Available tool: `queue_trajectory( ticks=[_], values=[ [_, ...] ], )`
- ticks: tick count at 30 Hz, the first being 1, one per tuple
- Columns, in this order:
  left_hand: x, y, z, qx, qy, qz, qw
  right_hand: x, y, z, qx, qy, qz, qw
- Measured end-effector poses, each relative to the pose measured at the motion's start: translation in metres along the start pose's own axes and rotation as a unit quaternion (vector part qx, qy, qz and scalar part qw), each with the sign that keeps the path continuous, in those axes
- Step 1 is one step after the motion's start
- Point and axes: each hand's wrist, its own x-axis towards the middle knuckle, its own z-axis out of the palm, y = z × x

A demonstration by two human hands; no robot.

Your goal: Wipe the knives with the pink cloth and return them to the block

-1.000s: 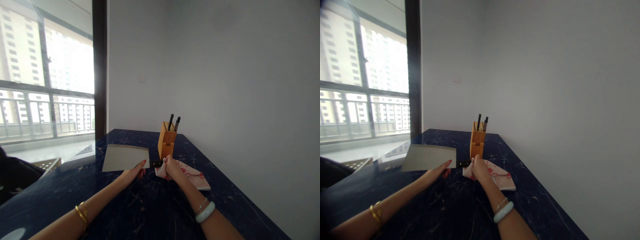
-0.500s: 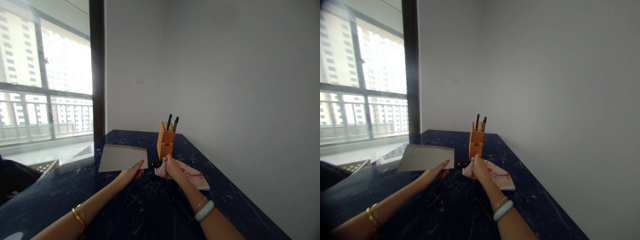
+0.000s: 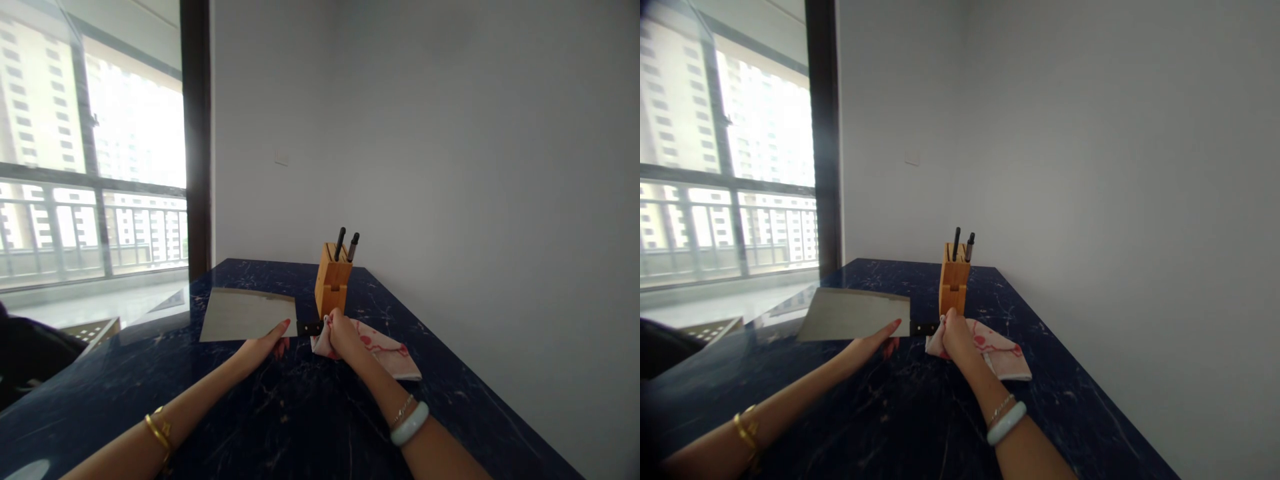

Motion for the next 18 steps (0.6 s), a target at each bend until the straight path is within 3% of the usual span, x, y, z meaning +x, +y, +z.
queue_trajectory(
  ticks=[8, 18],
  values=[
    [0.003, -0.003, 0.000, 0.028, -0.005, -0.015, 0.999, -0.004, -0.012, -0.004, 0.022, -0.004, -0.031, 0.999],
    [0.027, -0.039, 0.018, 0.000, -0.022, -0.066, 0.998, -0.011, -0.030, -0.008, 0.065, -0.004, -0.084, 0.994]
  ],
)
